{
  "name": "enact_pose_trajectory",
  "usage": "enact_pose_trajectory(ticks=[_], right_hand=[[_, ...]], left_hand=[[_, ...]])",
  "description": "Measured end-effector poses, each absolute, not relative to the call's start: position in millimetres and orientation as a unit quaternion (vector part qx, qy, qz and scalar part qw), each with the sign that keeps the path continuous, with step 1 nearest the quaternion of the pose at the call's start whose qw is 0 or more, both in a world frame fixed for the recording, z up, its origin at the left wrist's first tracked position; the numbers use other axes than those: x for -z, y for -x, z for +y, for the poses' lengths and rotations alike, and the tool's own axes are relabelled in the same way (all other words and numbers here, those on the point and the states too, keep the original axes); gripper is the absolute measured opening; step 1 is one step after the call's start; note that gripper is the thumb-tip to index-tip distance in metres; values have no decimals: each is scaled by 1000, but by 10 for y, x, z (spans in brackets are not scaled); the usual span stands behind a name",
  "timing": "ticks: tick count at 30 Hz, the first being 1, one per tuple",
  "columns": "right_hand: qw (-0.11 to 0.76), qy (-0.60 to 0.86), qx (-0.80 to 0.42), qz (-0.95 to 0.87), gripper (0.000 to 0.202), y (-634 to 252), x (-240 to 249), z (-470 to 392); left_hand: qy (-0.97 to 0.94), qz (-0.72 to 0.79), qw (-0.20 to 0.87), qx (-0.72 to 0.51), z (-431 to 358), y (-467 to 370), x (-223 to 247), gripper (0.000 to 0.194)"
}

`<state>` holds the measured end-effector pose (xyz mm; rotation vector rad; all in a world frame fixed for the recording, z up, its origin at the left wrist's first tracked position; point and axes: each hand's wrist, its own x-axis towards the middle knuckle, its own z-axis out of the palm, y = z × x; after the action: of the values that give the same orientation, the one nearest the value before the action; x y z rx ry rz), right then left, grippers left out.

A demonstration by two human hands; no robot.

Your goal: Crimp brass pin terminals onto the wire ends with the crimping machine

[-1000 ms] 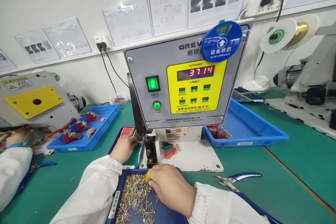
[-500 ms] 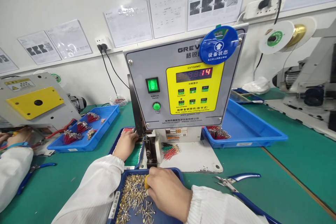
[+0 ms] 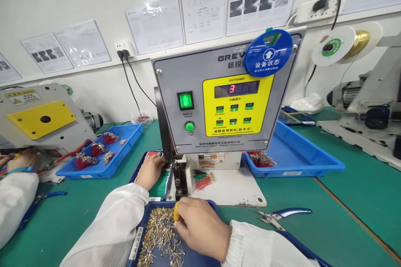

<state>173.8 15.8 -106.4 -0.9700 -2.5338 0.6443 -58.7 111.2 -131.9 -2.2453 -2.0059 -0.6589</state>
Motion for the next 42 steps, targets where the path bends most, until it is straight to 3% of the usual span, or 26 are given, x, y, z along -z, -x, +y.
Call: enact_pose_trajectory(ticks=[7, 29, 36, 42], right_hand=[[173, 362, -225, -888, 12, -1757, 1038, 163], [183, 345, -243, -888, 13, -1765, 1065, 191], [204, 373, -461, -779, 12, -1688, 692, 480], [194, 311, -642, -674, 15, -1792, 398, 799]], left_hand=[[731, -631, 32, 259, 1074, 591, 1306, 15], [722, -649, 27, 238, 1068, 578, 1268, 17], [723, -665, 22, 187, 1100, 554, 1257, 23], [719, -665, 31, 198, 1098, 563, 1286, 21]])
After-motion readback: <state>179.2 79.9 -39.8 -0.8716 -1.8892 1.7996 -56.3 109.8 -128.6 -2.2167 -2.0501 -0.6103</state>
